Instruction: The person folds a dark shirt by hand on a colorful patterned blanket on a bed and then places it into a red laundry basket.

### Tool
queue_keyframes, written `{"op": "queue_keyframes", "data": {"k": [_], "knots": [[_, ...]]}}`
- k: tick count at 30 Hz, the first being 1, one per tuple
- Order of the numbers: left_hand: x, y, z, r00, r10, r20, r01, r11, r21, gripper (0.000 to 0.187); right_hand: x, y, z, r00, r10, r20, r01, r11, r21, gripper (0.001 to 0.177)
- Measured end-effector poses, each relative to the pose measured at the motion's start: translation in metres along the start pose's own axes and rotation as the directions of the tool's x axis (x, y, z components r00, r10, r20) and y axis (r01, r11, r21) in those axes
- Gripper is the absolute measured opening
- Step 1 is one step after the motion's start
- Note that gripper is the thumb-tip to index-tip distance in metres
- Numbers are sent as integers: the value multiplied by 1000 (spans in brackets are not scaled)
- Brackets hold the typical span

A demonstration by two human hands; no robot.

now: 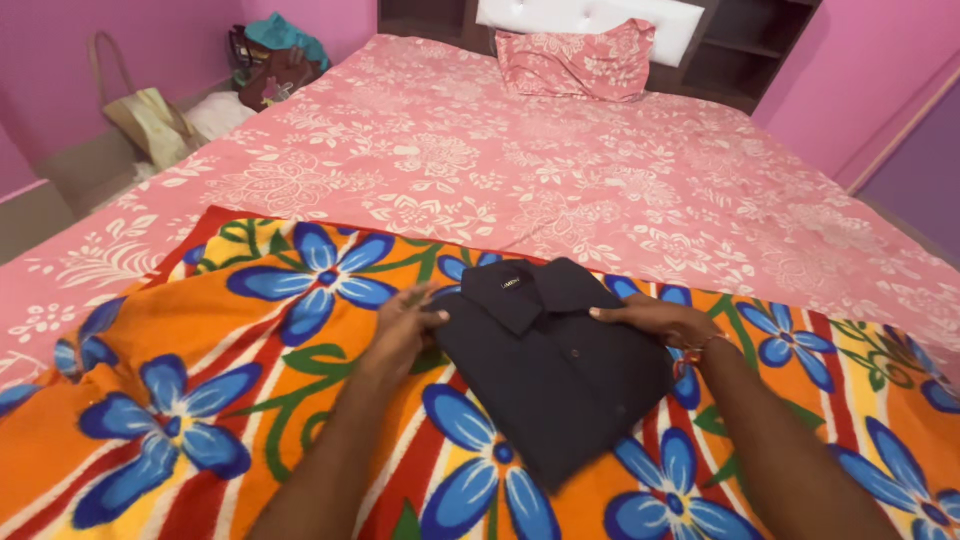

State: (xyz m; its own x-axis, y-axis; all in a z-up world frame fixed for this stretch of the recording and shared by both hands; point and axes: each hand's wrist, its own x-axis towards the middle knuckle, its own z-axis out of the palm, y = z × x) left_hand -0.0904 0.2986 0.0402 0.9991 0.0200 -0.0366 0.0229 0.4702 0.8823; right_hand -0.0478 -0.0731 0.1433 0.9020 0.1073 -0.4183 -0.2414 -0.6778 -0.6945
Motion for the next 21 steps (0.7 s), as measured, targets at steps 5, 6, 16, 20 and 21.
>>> {"op": "queue_keyframes", "data": {"k": [5, 6, 16, 20, 21], "knots": [[18, -17, 7, 924, 203, -325, -240, 968, -78, 64, -46, -2, 17, 992, 55, 116, -86, 956, 282, 70], [17, -18, 10, 917, 225, -328, -233, 972, 15, 64, -51, 6, 29, 992, 31, 125, -66, 957, 283, 70], [8, -9, 30, 894, 446, -52, -427, 880, 210, 76, -64, 43, 55, 980, -73, 185, -14, 903, 430, 69], [19, -19, 10, 957, 176, -231, -147, 979, 138, 70, -65, 40, 50, 997, -56, 57, 17, 845, 534, 66], [25, -24, 3, 955, 210, -209, -185, 973, 135, 71, -61, 36, 50, 996, -54, -70, 79, 902, 424, 63]]}}
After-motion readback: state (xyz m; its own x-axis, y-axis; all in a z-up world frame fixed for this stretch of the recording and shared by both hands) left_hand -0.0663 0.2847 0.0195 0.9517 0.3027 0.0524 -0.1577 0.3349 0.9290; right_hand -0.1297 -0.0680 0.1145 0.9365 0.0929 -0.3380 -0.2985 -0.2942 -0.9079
